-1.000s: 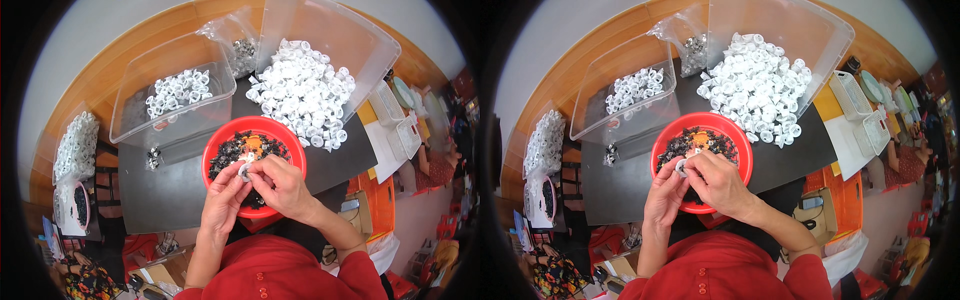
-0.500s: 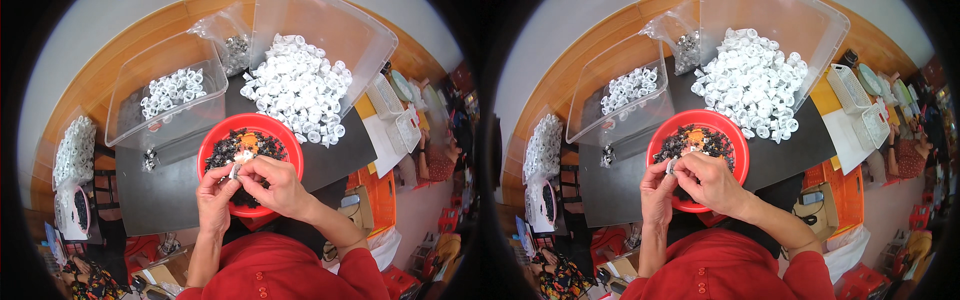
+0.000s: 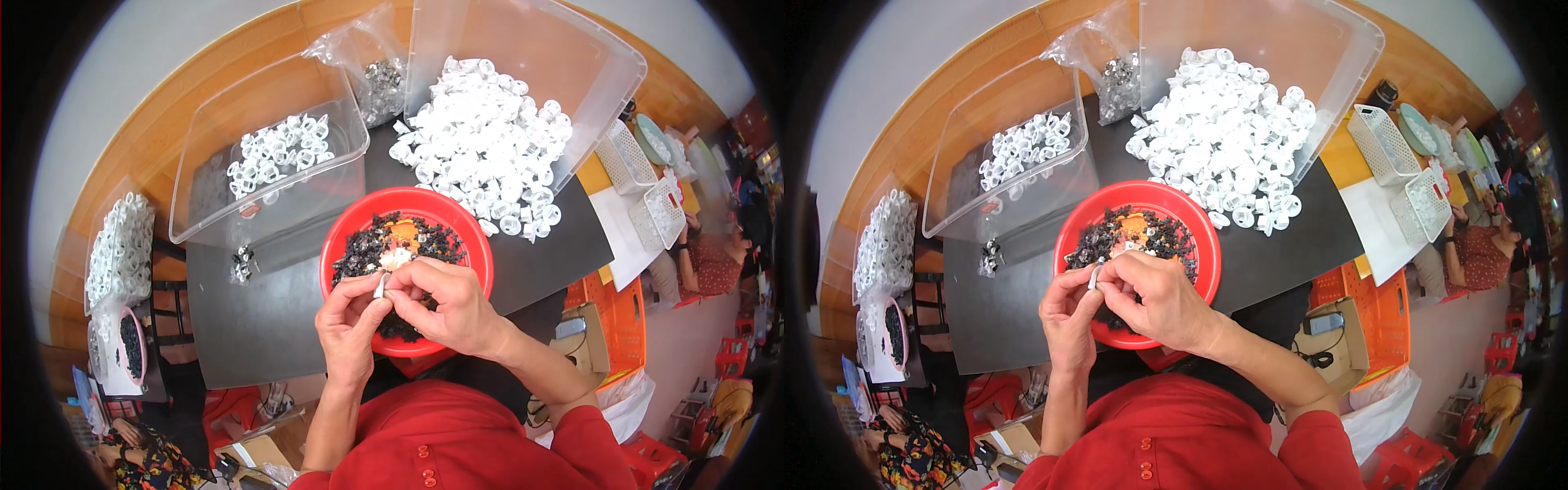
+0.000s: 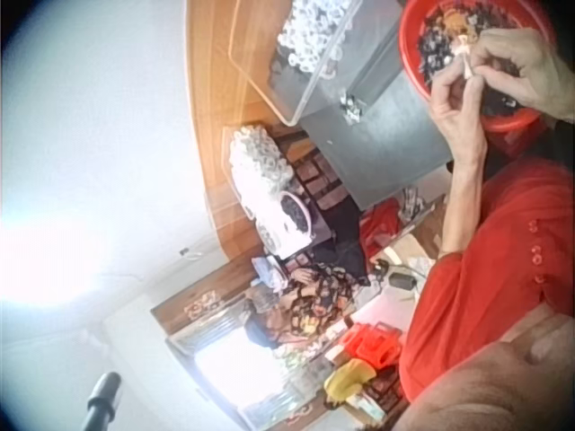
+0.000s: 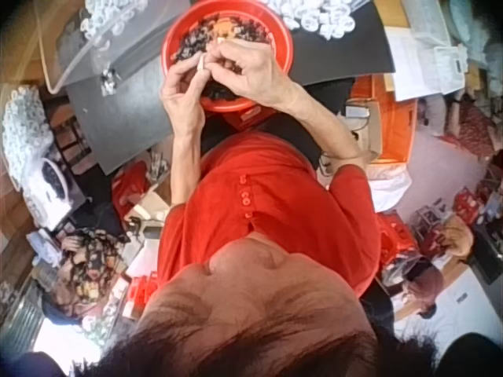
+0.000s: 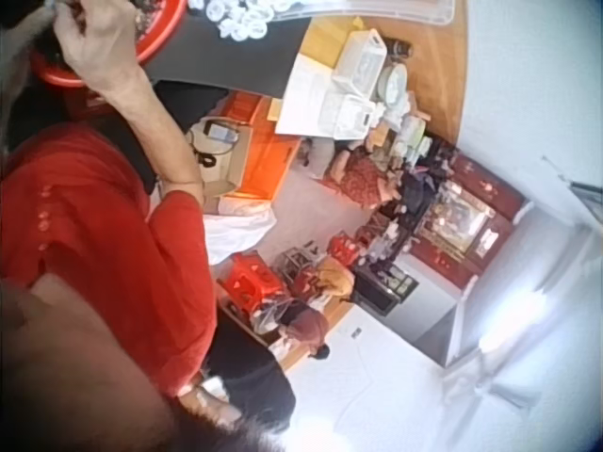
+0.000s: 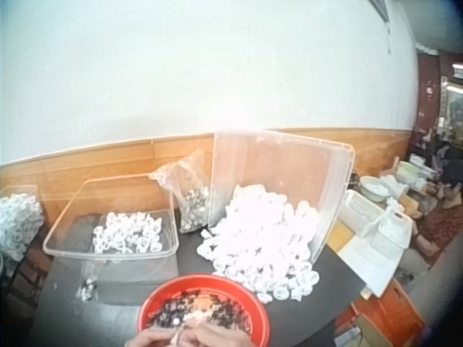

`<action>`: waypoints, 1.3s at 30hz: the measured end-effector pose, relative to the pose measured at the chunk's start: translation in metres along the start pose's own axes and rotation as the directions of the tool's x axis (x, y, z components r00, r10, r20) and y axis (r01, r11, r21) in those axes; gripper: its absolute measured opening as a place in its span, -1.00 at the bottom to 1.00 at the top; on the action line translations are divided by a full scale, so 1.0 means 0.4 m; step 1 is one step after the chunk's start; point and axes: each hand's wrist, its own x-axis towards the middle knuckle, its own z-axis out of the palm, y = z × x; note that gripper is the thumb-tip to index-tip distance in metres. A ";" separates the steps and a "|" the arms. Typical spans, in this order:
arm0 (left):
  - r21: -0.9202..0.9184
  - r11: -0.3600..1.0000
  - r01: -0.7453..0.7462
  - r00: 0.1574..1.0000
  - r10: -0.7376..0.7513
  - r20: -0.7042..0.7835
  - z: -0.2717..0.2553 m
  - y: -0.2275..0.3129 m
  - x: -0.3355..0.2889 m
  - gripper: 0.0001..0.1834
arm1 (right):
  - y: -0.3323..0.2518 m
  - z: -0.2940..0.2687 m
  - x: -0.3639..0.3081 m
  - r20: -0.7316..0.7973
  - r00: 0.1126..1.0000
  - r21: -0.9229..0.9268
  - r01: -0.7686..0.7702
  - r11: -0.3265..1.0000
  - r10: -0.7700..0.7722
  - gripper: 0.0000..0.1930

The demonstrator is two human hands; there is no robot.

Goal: Assembling small plastic shoe components by inserting black pieces into white ring-shaped washers.

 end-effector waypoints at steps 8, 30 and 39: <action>0.027 0.987 0.156 0.987 -0.155 -0.029 0.008 0.028 0.044 -0.73 | 0.037 -0.030 -0.021 -0.057 0.994 -0.020 -0.097 0.995 0.096 -0.85; 0.172 0.980 0.098 0.994 -0.087 -0.073 0.012 0.008 0.042 -0.85 | 0.278 -0.166 0.247 0.332 0.943 -0.695 0.269 0.667 -0.034 -0.86; 0.161 0.985 0.064 0.996 -0.053 -0.073 0.002 -0.020 0.022 -0.85 | 0.257 -0.171 0.234 0.267 0.964 -0.753 0.219 0.621 -0.016 -0.89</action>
